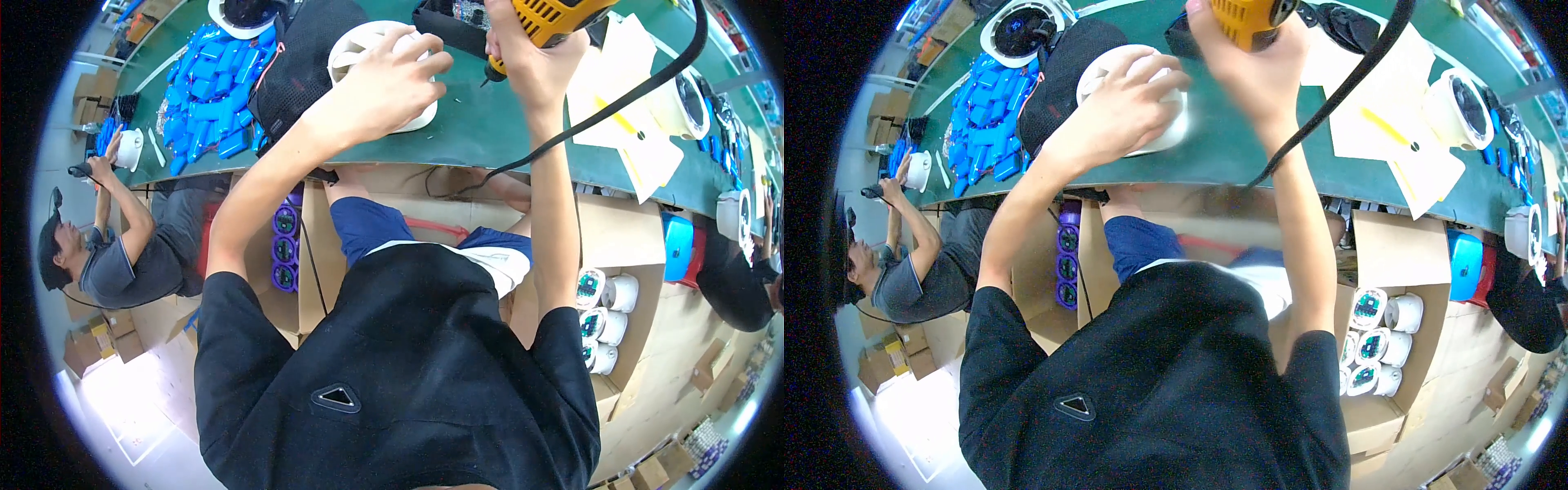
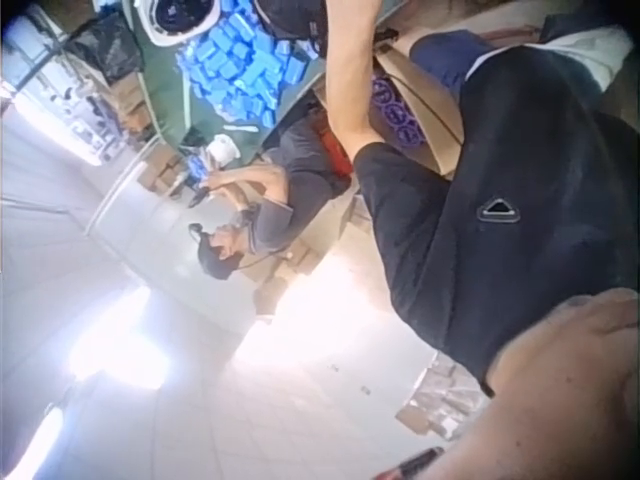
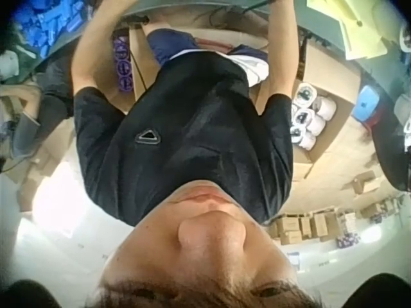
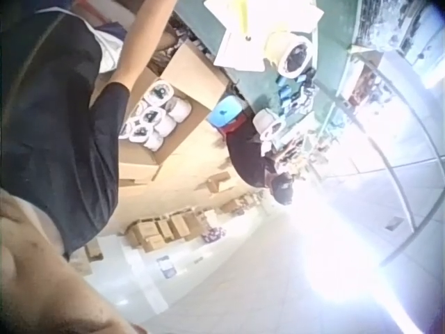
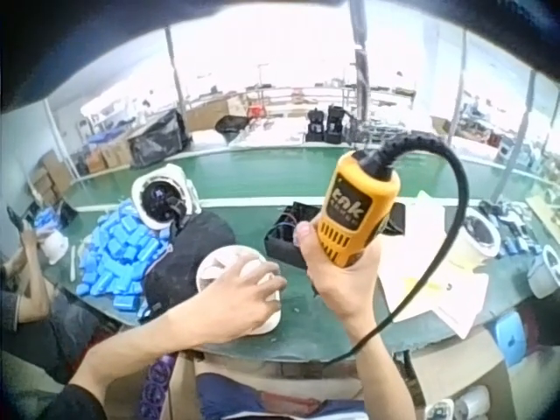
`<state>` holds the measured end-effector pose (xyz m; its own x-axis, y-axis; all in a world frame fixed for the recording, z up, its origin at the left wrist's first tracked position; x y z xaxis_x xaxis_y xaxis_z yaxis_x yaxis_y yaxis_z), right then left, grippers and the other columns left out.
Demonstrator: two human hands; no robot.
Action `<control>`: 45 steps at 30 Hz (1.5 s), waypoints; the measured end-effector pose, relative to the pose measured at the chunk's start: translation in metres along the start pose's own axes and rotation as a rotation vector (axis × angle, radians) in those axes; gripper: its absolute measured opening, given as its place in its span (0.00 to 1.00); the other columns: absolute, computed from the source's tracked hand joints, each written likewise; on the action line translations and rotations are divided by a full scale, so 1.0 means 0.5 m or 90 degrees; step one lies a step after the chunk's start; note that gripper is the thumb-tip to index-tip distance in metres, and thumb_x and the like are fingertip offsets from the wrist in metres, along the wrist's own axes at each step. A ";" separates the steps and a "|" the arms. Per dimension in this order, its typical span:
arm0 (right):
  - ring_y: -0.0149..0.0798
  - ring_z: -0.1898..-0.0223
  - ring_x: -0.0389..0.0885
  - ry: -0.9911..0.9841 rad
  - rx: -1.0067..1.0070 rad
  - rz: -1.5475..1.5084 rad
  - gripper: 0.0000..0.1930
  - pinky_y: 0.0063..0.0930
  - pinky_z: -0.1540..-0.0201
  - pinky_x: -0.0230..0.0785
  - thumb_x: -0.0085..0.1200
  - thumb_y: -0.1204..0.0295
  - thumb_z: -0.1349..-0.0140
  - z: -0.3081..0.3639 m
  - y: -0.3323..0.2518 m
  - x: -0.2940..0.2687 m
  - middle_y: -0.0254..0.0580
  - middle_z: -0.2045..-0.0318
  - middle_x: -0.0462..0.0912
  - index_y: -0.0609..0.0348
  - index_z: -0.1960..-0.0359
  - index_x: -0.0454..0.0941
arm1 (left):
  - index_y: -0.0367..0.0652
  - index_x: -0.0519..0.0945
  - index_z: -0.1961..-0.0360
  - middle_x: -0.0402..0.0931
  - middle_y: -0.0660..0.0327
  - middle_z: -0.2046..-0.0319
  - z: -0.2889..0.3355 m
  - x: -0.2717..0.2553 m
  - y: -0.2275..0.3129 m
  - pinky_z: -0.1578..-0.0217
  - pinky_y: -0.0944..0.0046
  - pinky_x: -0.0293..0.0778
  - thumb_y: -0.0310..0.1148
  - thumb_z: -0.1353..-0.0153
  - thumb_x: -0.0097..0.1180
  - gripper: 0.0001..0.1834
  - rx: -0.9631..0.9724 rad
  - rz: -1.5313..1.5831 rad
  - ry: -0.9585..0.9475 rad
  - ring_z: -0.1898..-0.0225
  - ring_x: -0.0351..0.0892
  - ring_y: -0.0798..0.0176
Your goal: Assembling plastic housings and circuit boards for small electronic components using an electric power screwdriver.
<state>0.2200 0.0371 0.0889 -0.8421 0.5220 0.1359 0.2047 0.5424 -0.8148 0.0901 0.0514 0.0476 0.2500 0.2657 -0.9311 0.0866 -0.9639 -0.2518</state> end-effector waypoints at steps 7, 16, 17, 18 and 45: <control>0.25 0.72 0.78 0.028 -0.061 0.046 0.05 0.20 0.69 0.70 0.64 0.75 0.38 0.012 -0.008 -0.020 0.29 0.74 0.79 0.60 0.67 0.79 | 0.39 0.80 0.58 0.72 0.61 0.50 0.007 0.040 0.023 0.33 0.46 0.58 0.32 0.53 0.59 0.19 0.041 -0.183 -0.077 0.39 0.66 0.57; 0.27 0.64 0.82 0.035 -0.052 -0.007 0.16 0.24 0.61 0.75 0.70 0.66 0.43 0.042 0.066 -0.044 0.35 0.65 0.85 0.61 0.58 0.81 | 0.43 0.80 0.60 0.74 0.59 0.49 0.025 -0.020 0.064 0.39 0.45 0.64 0.30 0.52 0.61 0.15 -0.081 -0.059 0.159 0.42 0.71 0.55; 0.27 0.64 0.82 0.041 -0.049 -0.031 0.16 0.24 0.61 0.75 0.70 0.66 0.43 0.041 0.065 -0.045 0.36 0.65 0.85 0.61 0.59 0.81 | 0.42 0.81 0.61 0.76 0.58 0.53 0.045 -0.035 0.067 0.45 0.48 0.69 0.27 0.53 0.62 0.14 -0.099 0.040 0.198 0.48 0.75 0.55; 0.28 0.64 0.82 0.048 -0.045 -0.055 0.15 0.24 0.61 0.75 0.70 0.66 0.42 0.041 0.067 -0.047 0.36 0.65 0.85 0.61 0.59 0.81 | 0.41 0.81 0.62 0.77 0.57 0.57 0.068 -0.044 0.068 0.50 0.51 0.74 0.25 0.54 0.63 0.14 -0.117 0.142 0.237 0.53 0.78 0.54; 0.25 0.84 0.74 0.028 -0.048 -0.089 0.07 0.18 0.78 0.71 0.64 0.73 0.39 0.048 0.055 -0.042 0.32 0.82 0.75 0.58 0.63 0.78 | 0.28 0.79 0.61 0.79 0.52 0.82 0.354 0.173 -0.084 0.79 0.63 0.71 0.34 0.36 0.54 0.15 -0.924 0.592 0.030 0.83 0.78 0.65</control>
<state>0.2313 0.0252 0.0503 -0.8430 0.4652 0.2701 0.1257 0.6585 -0.7420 -0.0627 0.1119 -0.0691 0.7407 -0.3016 -0.6003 0.6326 0.0124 0.7744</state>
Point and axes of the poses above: each hand's wrist, its own z-axis away from the middle knuckle, its own x-axis out of the palm, y = z × x, the point moved 9 cm from there along -z, towards the middle knuckle
